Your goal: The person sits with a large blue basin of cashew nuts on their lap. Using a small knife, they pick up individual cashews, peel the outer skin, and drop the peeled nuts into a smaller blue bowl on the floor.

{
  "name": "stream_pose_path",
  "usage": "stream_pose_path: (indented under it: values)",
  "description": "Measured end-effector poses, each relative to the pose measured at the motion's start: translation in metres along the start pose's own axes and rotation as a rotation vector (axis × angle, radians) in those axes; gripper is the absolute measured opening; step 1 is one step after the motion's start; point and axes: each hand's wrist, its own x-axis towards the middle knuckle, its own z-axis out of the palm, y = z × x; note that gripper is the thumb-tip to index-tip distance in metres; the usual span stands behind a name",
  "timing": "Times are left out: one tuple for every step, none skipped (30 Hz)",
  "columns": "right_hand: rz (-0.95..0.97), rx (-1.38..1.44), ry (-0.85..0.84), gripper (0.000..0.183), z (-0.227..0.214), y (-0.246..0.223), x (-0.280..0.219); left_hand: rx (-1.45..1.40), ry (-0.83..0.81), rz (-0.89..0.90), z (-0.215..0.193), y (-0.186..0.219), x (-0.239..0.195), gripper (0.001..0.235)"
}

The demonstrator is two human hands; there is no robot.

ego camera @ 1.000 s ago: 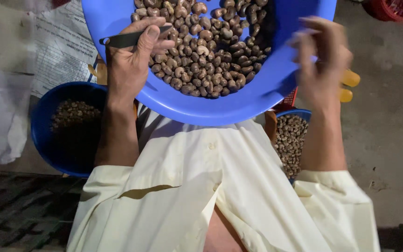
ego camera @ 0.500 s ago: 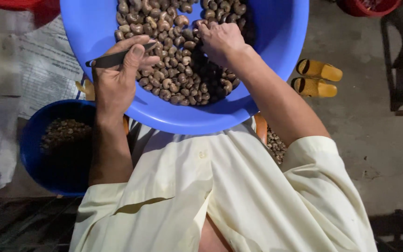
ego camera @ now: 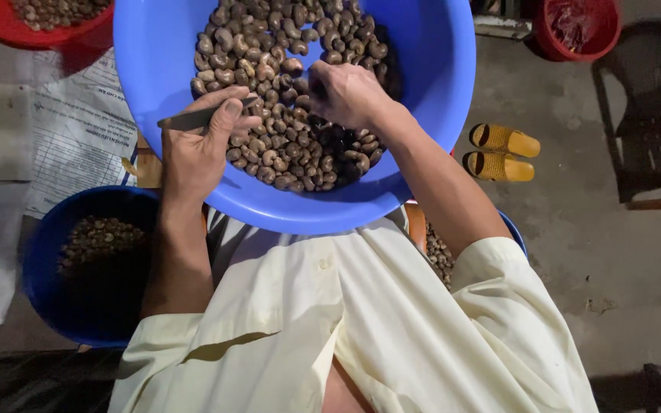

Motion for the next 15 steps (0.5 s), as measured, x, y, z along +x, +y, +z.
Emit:
stream_pose_path:
  values:
    - [-0.006,-0.005,0.0,0.044,-0.011,-0.013,-0.002,-0.001,0.007,0.003,0.001,0.001,0.001,0.041]
    - [-0.076,0.174,0.088,0.028,-0.02,-0.026,-0.004,0.006,0.029,0.016,0.002,0.002,0.002,0.039]
    - [-0.146,0.354,0.175,0.013,-0.03,-0.04,-0.006,0.014,0.051,0.028,0.002,0.002,0.003,0.038]
    - [-0.164,0.356,0.168,0.013,-0.037,-0.055,-0.007,0.021,0.069,0.027,0.003,-0.002,0.003,0.038]
    - [-0.172,0.647,0.169,0.006,-0.044,-0.071,-0.008,0.005,0.101,0.041,0.003,-0.005,0.004,0.037]
    - [-0.177,0.942,0.159,0.004,-0.05,-0.088,-0.009,-0.006,0.135,0.053,0.001,-0.009,0.003,0.037]
    - [-0.196,0.949,0.145,0.004,-0.046,-0.09,-0.005,0.006,0.155,0.048,0.002,-0.015,0.005,0.037]
    - [-0.182,1.04,0.143,0.007,-0.041,-0.093,-0.001,0.003,0.169,0.104,0.002,-0.021,0.006,0.033]
    - [-0.166,1.13,0.138,0.011,-0.036,-0.096,0.004,0.003,0.181,0.161,0.002,-0.027,0.007,0.029]
    - [-0.184,1.136,0.123,0.011,-0.042,-0.104,0.002,0.017,0.199,0.158,0.0,-0.022,0.007,0.029]
    - [-0.185,1.142,0.135,0.006,-0.048,-0.112,-0.001,0.016,0.184,0.226,-0.002,-0.017,0.007,0.03]
    - [-0.18,1.145,0.15,0.008,-0.054,-0.117,-0.005,0.01,0.161,0.295,-0.002,-0.012,0.008,0.031]
    - [-0.192,1.148,0.139,0.008,-0.051,-0.116,-0.004,0.018,0.174,0.292,-0.004,-0.011,0.007,0.031]
    - [-0.171,1.225,0.122,0.018,-0.048,-0.113,-0.004,-0.002,0.152,0.295,-0.004,-0.011,0.007,0.03]
    - [-0.148,1.301,0.104,0.028,-0.046,-0.11,-0.005,-0.022,0.13,0.298,-0.003,-0.011,0.007,0.029]
